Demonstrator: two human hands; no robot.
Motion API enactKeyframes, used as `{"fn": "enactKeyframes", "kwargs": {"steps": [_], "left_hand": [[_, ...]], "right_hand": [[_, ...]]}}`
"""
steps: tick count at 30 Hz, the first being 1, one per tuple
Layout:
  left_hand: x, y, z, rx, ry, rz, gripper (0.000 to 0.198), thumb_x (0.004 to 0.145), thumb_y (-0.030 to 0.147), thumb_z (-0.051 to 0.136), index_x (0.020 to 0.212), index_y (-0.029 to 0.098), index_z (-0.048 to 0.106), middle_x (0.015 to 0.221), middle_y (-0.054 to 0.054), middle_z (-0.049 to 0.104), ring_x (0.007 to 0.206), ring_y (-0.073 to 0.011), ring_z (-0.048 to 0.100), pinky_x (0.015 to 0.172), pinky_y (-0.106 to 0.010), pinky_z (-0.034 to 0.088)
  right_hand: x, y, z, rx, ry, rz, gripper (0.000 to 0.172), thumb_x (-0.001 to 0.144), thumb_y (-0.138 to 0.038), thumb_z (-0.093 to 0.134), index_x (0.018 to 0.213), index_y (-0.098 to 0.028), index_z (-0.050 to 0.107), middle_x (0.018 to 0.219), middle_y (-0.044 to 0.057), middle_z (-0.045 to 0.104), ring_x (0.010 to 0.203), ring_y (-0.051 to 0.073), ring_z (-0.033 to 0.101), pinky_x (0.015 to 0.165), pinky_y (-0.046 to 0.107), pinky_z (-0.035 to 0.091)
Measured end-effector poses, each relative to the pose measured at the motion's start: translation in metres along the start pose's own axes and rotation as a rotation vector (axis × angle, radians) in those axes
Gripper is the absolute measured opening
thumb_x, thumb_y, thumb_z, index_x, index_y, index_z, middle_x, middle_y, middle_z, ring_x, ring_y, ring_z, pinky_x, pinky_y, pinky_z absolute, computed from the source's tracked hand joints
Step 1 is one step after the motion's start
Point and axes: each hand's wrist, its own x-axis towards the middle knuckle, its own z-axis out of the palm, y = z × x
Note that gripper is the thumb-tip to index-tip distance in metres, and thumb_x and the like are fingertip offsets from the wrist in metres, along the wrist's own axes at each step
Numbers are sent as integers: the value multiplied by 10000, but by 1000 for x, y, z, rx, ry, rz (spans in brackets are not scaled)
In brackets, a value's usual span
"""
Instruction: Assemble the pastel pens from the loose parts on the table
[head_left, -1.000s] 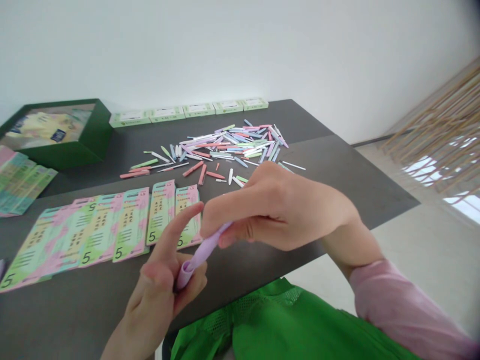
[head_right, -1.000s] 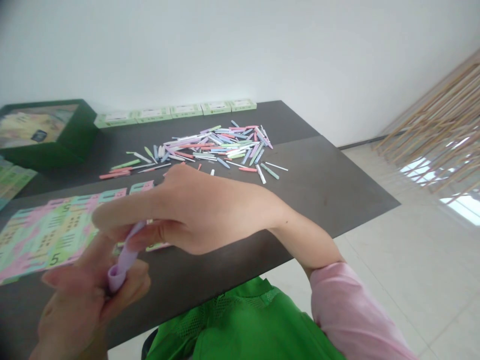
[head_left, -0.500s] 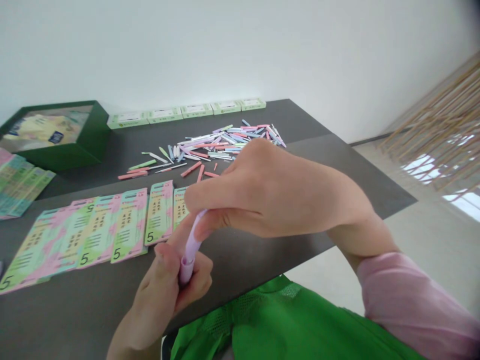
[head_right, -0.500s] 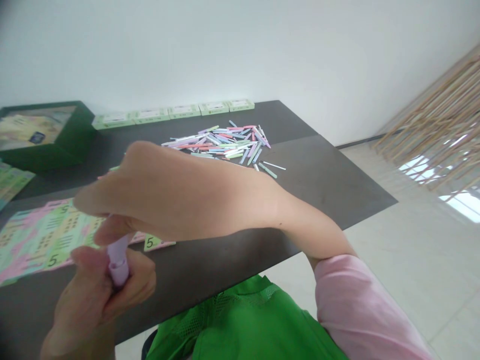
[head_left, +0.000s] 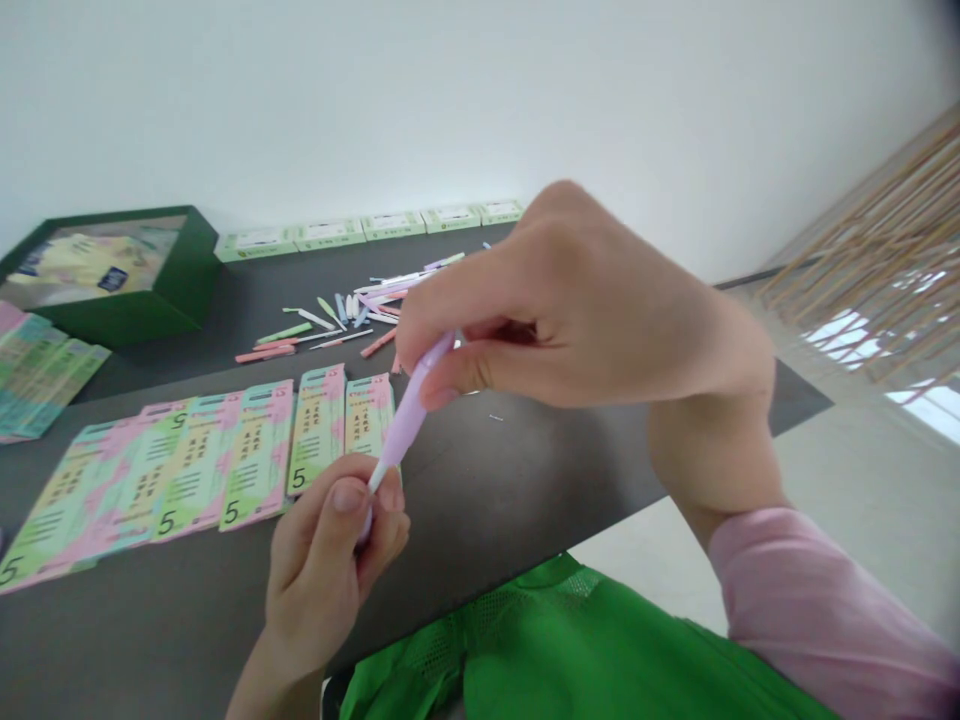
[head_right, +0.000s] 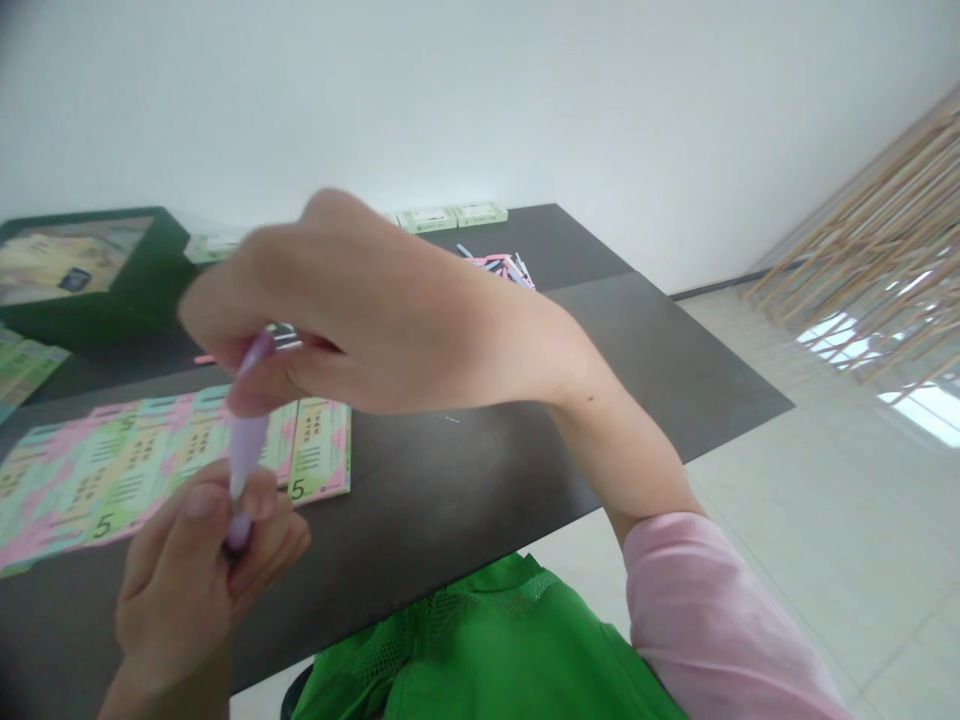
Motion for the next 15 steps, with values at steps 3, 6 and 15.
{"fn": "enactKeyframes", "kwargs": {"steps": [3,6,15], "left_hand": [[0,0,2,81,28,7,298,977,412,401,975,228,634,416,96,301,313,-49,171,336,-184,106],[-1,1,7,94,35,3,412,960,512,401,1277,274,513,400,115,299,305,-58,127,325,-192,79],[-4,-4,10,171,184,-2,840,735,810,442,1393,293,376,437,130,242,306,-64,107,291,-237,43]], "right_hand": [[4,-1,10,28,-66,-95,255,931,-311,493,852,-189,703,633,-119,642,643,15,507,569,176,275],[9,-6,20,25,-133,-83,284,956,-268,438,819,-190,674,655,-135,649,634,8,495,573,186,275],[-3,-8,26,81,-159,-38,298,973,-353,445,771,-221,619,586,-98,569,722,52,552,553,180,274]]}}
